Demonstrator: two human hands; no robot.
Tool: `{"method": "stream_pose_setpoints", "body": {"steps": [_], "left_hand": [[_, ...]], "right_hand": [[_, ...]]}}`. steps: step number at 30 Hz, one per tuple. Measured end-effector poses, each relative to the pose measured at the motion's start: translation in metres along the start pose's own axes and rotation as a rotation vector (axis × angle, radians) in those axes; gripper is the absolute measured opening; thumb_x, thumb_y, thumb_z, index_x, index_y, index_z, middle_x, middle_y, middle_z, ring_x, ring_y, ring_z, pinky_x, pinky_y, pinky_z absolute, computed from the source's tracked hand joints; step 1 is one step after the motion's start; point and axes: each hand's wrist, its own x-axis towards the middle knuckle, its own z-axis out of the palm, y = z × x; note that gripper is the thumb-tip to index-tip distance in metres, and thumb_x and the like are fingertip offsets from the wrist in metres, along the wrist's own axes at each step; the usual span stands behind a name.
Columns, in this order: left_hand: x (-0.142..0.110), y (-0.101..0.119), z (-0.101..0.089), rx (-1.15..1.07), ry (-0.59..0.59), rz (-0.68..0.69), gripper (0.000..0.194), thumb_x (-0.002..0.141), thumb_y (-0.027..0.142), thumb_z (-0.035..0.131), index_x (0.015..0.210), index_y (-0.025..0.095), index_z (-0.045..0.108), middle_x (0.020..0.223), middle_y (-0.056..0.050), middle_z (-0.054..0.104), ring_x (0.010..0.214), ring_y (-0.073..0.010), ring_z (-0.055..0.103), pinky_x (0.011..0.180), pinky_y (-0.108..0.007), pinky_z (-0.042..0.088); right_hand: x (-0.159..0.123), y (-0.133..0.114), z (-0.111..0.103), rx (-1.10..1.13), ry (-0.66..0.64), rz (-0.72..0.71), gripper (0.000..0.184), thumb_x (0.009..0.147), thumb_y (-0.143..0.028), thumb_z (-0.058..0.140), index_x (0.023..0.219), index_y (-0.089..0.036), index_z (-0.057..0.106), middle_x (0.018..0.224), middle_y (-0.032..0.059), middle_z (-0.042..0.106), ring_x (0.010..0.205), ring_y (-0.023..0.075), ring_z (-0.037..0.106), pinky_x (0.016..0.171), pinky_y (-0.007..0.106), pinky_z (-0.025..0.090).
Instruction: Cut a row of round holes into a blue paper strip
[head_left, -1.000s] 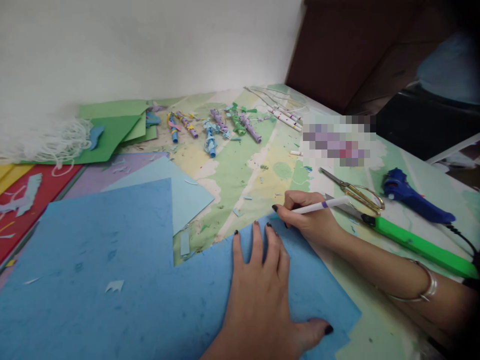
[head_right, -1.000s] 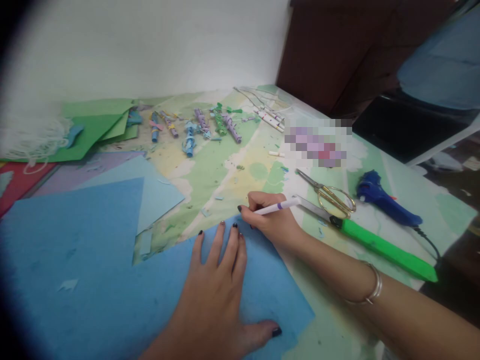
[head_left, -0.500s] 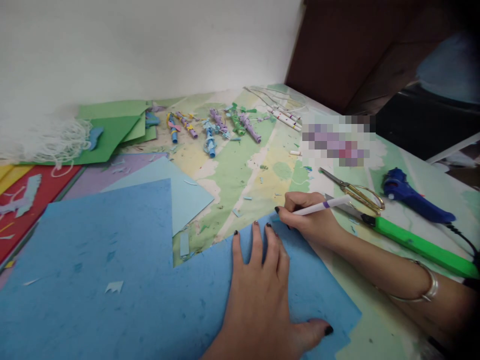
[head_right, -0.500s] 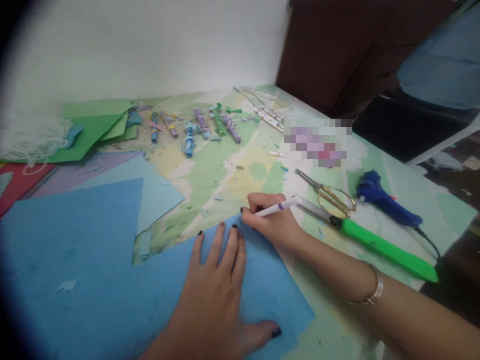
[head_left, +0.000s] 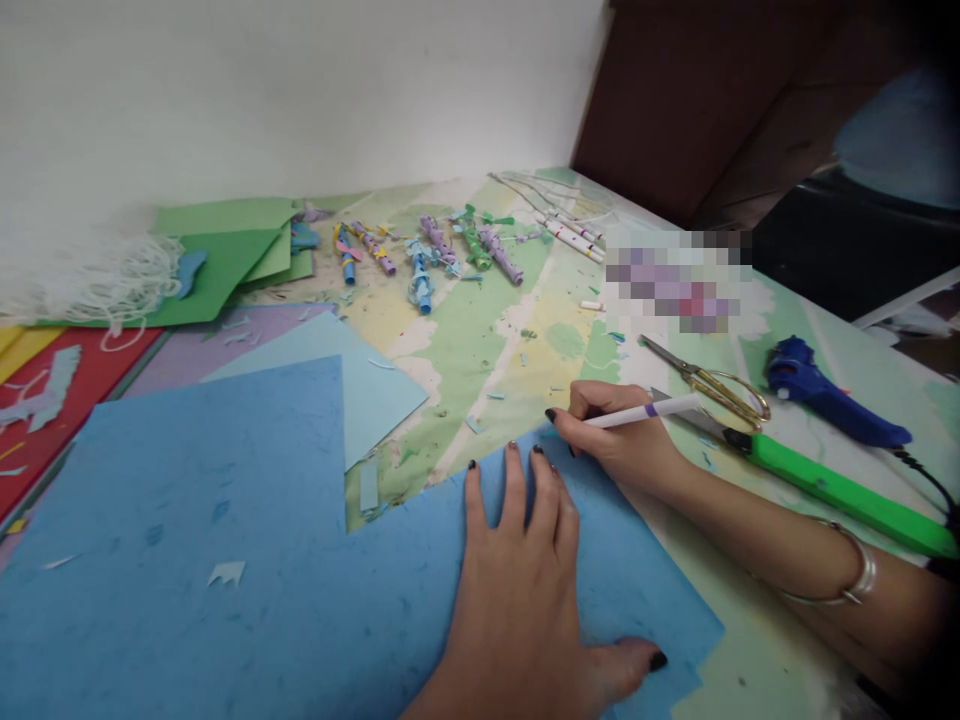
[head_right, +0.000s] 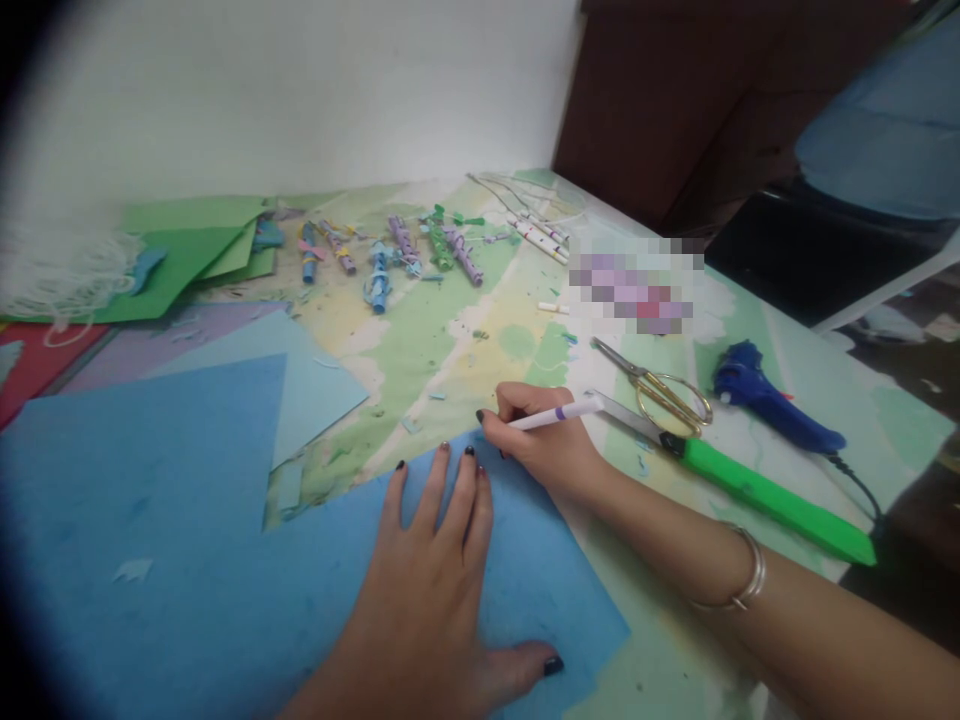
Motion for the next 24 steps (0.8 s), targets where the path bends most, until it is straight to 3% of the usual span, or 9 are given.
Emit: {"method": "stream_pose_setpoints", "body": {"steps": [11,24], "left_hand": [[-0.0002,0.0003,-0.0011,-0.006,-0.011,-0.008,0.104,0.069,0.079,0.030,0.137,0.001,0.033,0.147,-0.025,0.020,0.136,-0.0419,0.001,0.104,-0.065,-0.002],[0.0001,0.0012,-0.0007,0.005,-0.008,-0.012,0.103,0.069,0.079,0.028,0.137,0.002,0.034,0.146,-0.024,0.022,0.136,-0.0416,0.003,0.104,-0.065,-0.003]], "right_hand": [[-0.0005,0.0028,-0.0011,-0.077,0.001,-0.009,0.030,0.071,-0.016,0.054,0.049,-0.019,0.033,0.044,-0.0057,0.038,0.045,0.0072,0.032,0.044,0.023,0.023],[-0.0006,-0.0011,0.0001,0.021,-0.014,0.036,0.032,0.075,-0.020,0.059,0.049,-0.018,0.040,0.042,-0.0042,0.049,0.043,0.0074,0.039,0.044,0.022,0.030]]}}
